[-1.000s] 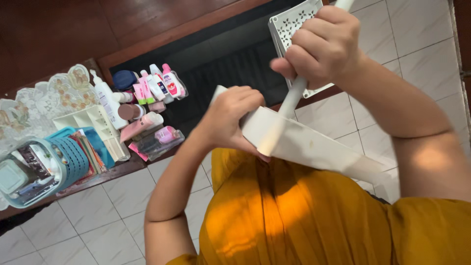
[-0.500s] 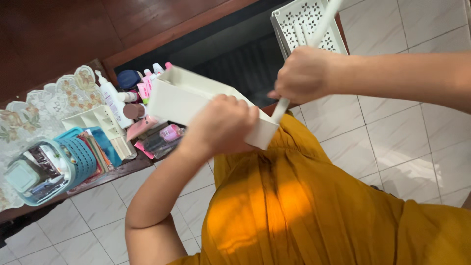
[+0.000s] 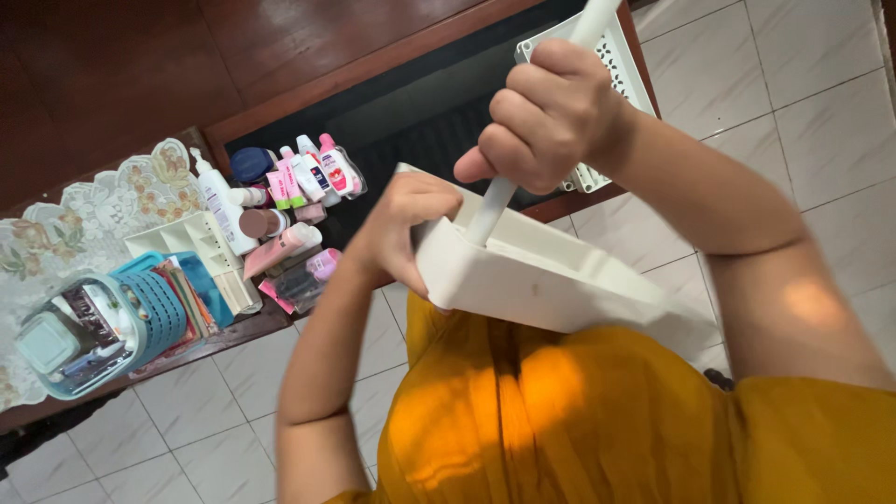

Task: The person assembles a white plastic storage rack by inserting cylindrical legs into the corners of perforated trays. They handle the trays and legs one at a time, aligning and pushing each leg into place.

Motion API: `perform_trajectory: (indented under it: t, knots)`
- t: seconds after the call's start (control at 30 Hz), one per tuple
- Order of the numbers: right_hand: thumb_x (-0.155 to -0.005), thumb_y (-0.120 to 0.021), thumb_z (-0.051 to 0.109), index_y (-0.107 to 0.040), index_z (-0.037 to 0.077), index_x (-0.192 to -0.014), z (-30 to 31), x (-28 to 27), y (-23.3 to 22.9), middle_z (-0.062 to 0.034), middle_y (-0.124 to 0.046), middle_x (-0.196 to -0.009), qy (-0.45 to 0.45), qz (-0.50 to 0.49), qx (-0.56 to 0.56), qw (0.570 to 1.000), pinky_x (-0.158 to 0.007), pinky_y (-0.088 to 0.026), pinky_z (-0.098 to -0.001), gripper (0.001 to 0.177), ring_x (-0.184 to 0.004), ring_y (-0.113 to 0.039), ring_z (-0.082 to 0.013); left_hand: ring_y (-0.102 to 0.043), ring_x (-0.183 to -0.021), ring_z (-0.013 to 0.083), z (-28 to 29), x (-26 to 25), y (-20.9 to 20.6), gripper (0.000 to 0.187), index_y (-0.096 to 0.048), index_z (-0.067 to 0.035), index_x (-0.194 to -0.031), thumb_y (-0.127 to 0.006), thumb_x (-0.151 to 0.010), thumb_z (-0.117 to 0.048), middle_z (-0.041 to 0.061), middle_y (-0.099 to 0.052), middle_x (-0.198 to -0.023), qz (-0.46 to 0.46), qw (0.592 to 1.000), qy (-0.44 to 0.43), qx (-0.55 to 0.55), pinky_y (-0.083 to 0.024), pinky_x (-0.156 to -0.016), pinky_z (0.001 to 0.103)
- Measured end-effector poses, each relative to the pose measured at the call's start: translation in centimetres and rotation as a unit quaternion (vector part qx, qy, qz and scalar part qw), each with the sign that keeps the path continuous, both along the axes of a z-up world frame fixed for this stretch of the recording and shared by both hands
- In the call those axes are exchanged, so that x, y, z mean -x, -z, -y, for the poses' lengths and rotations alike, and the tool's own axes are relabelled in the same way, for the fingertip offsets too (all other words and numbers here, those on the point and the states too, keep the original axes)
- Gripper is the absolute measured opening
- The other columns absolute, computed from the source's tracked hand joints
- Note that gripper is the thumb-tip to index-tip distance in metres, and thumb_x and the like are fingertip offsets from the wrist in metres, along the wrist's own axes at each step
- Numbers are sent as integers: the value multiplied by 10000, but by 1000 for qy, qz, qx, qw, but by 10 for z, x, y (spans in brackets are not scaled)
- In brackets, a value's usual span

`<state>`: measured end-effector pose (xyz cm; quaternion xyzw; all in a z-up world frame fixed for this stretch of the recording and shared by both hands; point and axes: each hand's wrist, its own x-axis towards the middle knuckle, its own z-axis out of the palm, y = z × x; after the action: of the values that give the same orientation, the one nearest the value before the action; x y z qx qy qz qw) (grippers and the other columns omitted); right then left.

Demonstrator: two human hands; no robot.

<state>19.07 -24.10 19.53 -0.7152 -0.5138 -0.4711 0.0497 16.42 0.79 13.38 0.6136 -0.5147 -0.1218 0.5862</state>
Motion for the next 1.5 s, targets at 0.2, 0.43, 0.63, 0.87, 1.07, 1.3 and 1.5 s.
perform_trajectory:
  t: [0.2,0.43,0.63,0.87,1.07,1.3,1.5]
  knots:
    - [-1090,-709,363,-354,150,-611,-6,-1,10,29,-335,-562,-24,-47,-2,999,-522,-289,-288,633,-494,-383,-146,-594,-629,286,8,19,4,687,-584,-30,-822,-936,-557,-557,95,-531,-703,28,999,-39,-15,-442,-581,359]
    - [-900,-702,338,-632,156,-619,9,34,-9,3,-632,-588,95,-323,338,879,-602,-545,-328,342,-589,-680,-193,-655,-624,307,8,56,-41,655,-575,-55,-710,-906,-591,-608,99,-618,-658,206,937,-148,-239,-519,-618,382]
    - [-845,-690,275,-724,174,-688,1,66,17,-33,-675,-620,92,-450,511,727,-532,-541,-367,190,-627,-713,-246,-682,-623,213,36,82,-50,440,-601,-137,-718,-850,-673,-496,22,-641,-656,387,804,-102,-439,-524,-600,315]
    - [-1037,-586,389,-377,175,-555,6,52,26,67,-422,-427,24,-137,300,944,-420,-368,-247,568,-374,-488,-116,-675,-672,247,7,57,-46,562,-610,-94,-741,-877,-574,-560,42,-634,-696,313,878,-147,-331,-527,-648,365]
    - [-1093,-639,397,-312,151,-661,-4,42,20,32,-327,-551,-55,-36,68,996,-482,-259,-260,595,-462,-354,-127,-625,-669,296,-5,44,-6,680,-600,-56,-759,-914,-489,-596,81,-589,-700,162,965,-113,-170,-475,-638,382]
    - [-1079,-672,380,-328,132,-704,-20,37,25,11,-357,-618,-82,-55,-35,995,-541,-305,-278,566,-528,-395,-157,-671,-770,274,13,54,25,724,-658,19,-1040,-883,-665,-559,113,-658,-875,-68,996,-45,29,-510,-712,347]
    - [-1002,-686,283,-461,125,-634,-2,54,11,17,-518,-582,2,-231,159,960,-587,-420,-301,459,-571,-567,-170,-623,-645,304,4,68,-6,655,-554,-55,-732,-944,-587,-561,105,-590,-686,95,968,-159,-169,-495,-631,374]
